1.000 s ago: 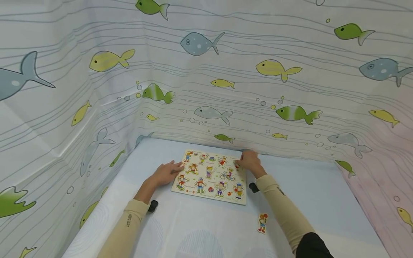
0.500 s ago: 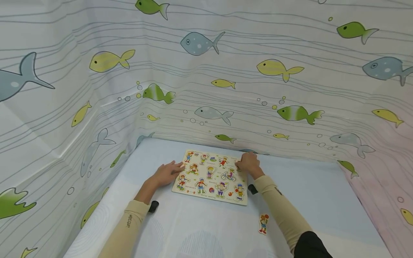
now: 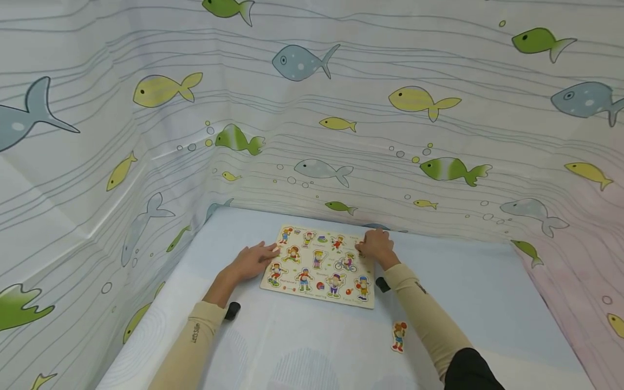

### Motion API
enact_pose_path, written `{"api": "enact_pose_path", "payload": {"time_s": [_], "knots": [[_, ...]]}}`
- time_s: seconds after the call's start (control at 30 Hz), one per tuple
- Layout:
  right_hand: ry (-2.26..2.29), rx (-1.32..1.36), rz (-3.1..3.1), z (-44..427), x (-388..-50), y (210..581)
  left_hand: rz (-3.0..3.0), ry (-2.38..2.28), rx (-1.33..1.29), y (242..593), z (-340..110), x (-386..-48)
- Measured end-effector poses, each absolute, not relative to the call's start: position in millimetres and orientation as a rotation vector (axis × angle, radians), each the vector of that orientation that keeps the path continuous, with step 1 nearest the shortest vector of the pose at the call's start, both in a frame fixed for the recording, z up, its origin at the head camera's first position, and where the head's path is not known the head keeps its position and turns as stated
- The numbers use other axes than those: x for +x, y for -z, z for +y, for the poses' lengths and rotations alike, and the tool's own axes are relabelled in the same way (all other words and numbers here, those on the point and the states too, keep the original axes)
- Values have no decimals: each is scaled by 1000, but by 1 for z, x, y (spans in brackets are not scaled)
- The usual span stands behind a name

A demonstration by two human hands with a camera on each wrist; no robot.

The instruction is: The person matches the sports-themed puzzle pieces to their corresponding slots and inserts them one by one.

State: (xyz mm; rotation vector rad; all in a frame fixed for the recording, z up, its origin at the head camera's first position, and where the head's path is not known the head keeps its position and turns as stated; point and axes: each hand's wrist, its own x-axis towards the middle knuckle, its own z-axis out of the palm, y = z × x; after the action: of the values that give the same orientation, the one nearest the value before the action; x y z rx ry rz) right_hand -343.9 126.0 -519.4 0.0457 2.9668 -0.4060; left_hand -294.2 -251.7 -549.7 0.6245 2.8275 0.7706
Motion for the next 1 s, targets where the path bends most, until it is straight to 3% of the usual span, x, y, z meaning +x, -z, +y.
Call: {"api": "enact_pose_path", "payload": {"time_s": [1.0], "knots": [[491, -201, 2986, 161, -310, 483, 2843, -759, 618, 556, -254, -298]]}}
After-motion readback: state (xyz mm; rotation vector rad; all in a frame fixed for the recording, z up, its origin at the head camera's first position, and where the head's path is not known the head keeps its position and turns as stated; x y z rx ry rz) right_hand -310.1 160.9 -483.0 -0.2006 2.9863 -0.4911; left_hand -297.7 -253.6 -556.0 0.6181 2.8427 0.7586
